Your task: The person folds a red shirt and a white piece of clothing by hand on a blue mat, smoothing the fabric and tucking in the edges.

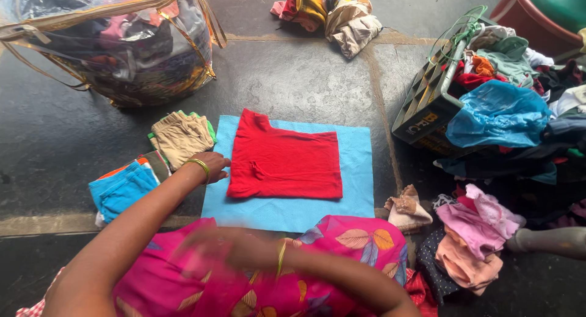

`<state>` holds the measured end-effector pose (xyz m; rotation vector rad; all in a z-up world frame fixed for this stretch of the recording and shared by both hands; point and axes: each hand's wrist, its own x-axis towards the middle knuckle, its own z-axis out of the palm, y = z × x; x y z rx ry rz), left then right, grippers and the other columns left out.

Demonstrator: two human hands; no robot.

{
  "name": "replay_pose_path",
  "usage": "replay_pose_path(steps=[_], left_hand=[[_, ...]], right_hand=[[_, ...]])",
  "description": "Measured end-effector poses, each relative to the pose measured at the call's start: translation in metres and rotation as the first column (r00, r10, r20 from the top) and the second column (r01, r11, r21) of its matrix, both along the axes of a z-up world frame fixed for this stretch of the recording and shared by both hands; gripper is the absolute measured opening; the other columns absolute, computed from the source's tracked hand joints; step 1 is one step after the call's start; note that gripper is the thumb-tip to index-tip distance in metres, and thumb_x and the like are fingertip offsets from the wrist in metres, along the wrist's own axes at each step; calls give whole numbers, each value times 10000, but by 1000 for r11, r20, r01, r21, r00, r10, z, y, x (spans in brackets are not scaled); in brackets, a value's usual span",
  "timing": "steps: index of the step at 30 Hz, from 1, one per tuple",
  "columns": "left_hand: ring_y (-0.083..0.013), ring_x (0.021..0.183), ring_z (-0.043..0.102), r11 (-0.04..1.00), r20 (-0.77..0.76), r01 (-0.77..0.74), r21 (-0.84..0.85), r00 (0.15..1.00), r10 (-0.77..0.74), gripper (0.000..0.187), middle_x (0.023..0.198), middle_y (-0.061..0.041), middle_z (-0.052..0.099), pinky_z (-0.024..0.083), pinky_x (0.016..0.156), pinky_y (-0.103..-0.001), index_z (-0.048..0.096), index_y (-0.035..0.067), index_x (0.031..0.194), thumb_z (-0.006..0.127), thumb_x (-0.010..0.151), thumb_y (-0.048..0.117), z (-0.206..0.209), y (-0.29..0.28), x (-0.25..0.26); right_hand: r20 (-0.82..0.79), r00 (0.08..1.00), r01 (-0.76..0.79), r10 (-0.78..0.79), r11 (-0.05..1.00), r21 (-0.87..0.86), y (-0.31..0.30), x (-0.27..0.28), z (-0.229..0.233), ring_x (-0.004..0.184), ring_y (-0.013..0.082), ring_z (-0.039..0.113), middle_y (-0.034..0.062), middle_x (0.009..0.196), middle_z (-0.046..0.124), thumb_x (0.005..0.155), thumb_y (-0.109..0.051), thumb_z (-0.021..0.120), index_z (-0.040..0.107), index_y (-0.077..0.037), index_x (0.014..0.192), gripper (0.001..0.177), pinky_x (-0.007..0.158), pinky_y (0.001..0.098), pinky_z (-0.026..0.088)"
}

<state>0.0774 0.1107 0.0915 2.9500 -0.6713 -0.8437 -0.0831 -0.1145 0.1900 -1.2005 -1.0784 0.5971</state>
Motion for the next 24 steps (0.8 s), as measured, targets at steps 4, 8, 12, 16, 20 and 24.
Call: replay_pose_path(steps=[4,8,12,16,20,24], left_hand=[[-321,1203,645,994,35,-50,99,998,47,362,1252,-103,674,543,978,-462,661,158,1228,653,946,385,-10,-14,19],[-318,1228,606,983,163,-174,55,973,163,381,1280,-100,636,511,999,-485,646,162,1233,663,939,403,-39,-23,48],[-424,1192,593,699,280,-190,-689,820,499,472,1274,-206,614,490,1020,-479,611,72,1301,722,905,303,-103,-27,85],[-433,1246,574,631,388,-201,-749,639,664,491,1338,-234,601,455,1078,-482,592,52,1330,742,906,251,-159,-49,123],[-446,1274,528,445,226,-358,-821,512,829,692,1401,-273,548,426,1069,-498,476,-3,1454,772,929,338,-160,-66,141],[-413,1199,584,463,217,-615,-638,434,875,808,1317,-240,616,449,1023,-474,507,42,1407,875,747,327,-149,-72,148]], right_hand=[[386,769,639,-510,585,-500,-93,126,-111,959,176,780,87,1048,791,908,-147,723,735,-107,1149,244,793,329,621],[481,510,814,-713,218,-539,-195,205,-198,901,256,757,130,1015,775,923,-218,701,754,-114,1109,219,811,384,594],[518,311,840,-797,-25,-542,-237,245,-230,928,293,759,126,1117,759,930,-183,651,710,-131,1180,263,832,409,582],[684,222,962,-695,41,-271,-236,253,-231,1197,361,632,175,1306,672,908,-92,657,632,-105,1306,399,1021,445,473],[755,266,953,-599,45,-299,-223,251,-212,1156,384,577,158,1376,645,891,-29,625,573,-133,1422,544,1014,460,413],[790,280,944,-545,8,-329,-219,255,-199,1113,344,592,95,1296,700,918,-27,624,622,-190,1396,505,967,450,448]])
